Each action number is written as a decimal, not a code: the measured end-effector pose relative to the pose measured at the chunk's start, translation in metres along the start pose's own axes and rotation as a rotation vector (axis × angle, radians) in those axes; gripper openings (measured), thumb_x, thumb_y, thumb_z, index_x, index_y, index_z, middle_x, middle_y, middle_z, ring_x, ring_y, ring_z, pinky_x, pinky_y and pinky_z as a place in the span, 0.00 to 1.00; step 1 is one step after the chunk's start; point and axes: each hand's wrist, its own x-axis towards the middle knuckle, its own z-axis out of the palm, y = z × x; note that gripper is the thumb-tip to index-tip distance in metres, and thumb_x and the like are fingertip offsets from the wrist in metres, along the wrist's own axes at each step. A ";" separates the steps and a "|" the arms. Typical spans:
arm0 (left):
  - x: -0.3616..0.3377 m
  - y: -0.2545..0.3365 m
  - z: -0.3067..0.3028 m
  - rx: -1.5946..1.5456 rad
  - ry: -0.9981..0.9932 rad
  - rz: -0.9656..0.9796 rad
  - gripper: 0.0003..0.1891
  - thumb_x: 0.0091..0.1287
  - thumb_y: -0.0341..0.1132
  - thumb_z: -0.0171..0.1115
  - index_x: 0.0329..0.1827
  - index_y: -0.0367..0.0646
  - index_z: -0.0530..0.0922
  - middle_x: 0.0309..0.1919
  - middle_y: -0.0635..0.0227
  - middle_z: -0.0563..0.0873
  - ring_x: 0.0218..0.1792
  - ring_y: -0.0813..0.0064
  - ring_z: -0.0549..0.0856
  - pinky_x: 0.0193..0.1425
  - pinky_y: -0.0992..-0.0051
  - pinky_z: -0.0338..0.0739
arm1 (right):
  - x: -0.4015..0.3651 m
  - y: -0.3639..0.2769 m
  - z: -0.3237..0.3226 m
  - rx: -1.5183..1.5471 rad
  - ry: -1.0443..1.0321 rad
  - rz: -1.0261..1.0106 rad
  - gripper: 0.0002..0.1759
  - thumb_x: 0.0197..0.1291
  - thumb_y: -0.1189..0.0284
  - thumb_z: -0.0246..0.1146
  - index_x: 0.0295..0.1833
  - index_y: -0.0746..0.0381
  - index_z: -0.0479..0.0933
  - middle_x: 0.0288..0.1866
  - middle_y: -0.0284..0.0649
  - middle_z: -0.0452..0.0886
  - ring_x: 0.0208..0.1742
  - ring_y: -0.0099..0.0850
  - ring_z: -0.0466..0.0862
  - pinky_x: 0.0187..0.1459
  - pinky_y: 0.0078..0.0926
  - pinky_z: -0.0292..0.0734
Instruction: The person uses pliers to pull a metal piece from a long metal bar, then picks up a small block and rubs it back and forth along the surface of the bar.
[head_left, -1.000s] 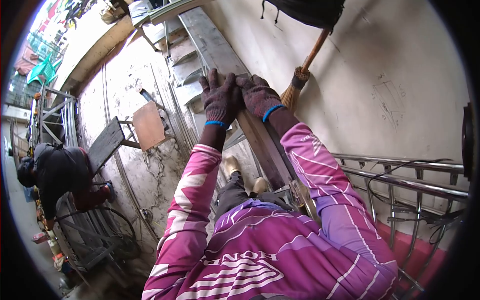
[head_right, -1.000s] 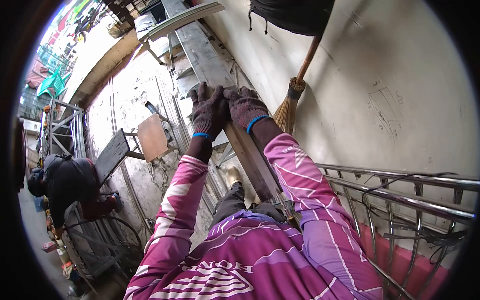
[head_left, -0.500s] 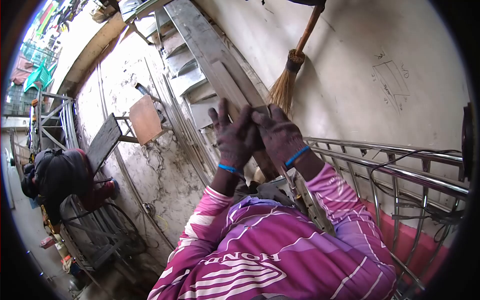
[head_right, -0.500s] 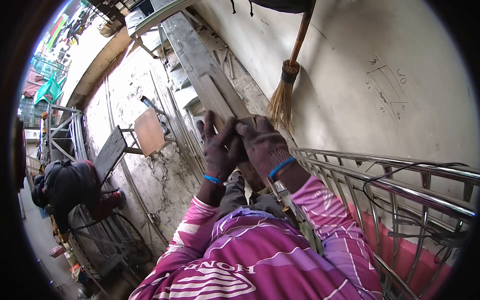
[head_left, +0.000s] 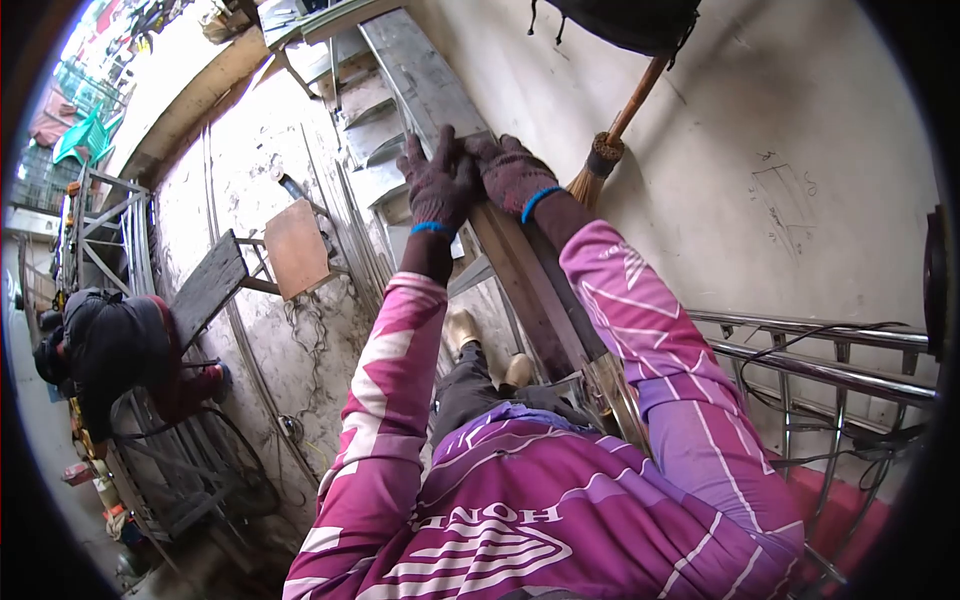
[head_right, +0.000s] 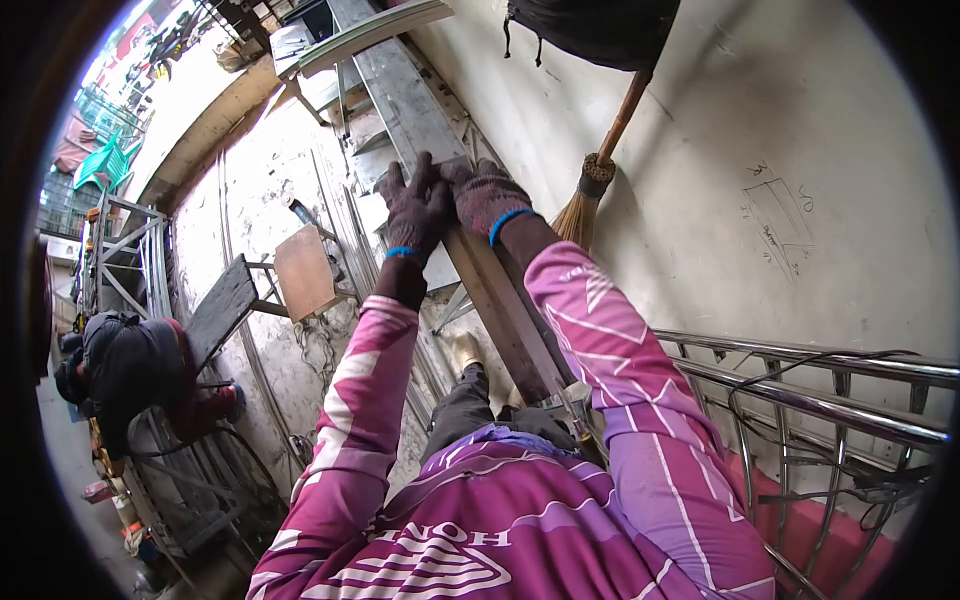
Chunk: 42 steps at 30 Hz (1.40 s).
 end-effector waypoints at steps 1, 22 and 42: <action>-0.012 -0.005 0.005 0.059 0.014 0.103 0.35 0.72 0.49 0.67 0.84 0.60 0.73 0.85 0.31 0.58 0.84 0.23 0.56 0.89 0.42 0.52 | -0.020 -0.010 -0.012 0.100 0.005 0.109 0.26 0.79 0.57 0.53 0.79 0.32 0.72 0.79 0.54 0.72 0.78 0.58 0.76 0.77 0.54 0.73; -0.028 0.002 0.006 -0.429 0.004 -0.096 0.55 0.65 0.52 0.73 0.91 0.40 0.53 0.77 0.35 0.73 0.78 0.40 0.75 0.81 0.58 0.72 | -0.056 -0.031 -0.052 0.238 0.003 0.128 0.22 0.80 0.72 0.55 0.73 0.42 0.78 0.75 0.44 0.76 0.72 0.52 0.80 0.74 0.40 0.79; -0.173 0.034 0.015 -0.720 -0.120 -0.290 0.60 0.68 0.48 0.76 0.93 0.45 0.41 0.81 0.37 0.71 0.78 0.48 0.77 0.77 0.59 0.76 | -0.216 -0.040 -0.043 0.271 0.284 -0.060 0.23 0.72 0.67 0.67 0.70 0.35 0.78 0.62 0.56 0.77 0.58 0.60 0.85 0.58 0.53 0.86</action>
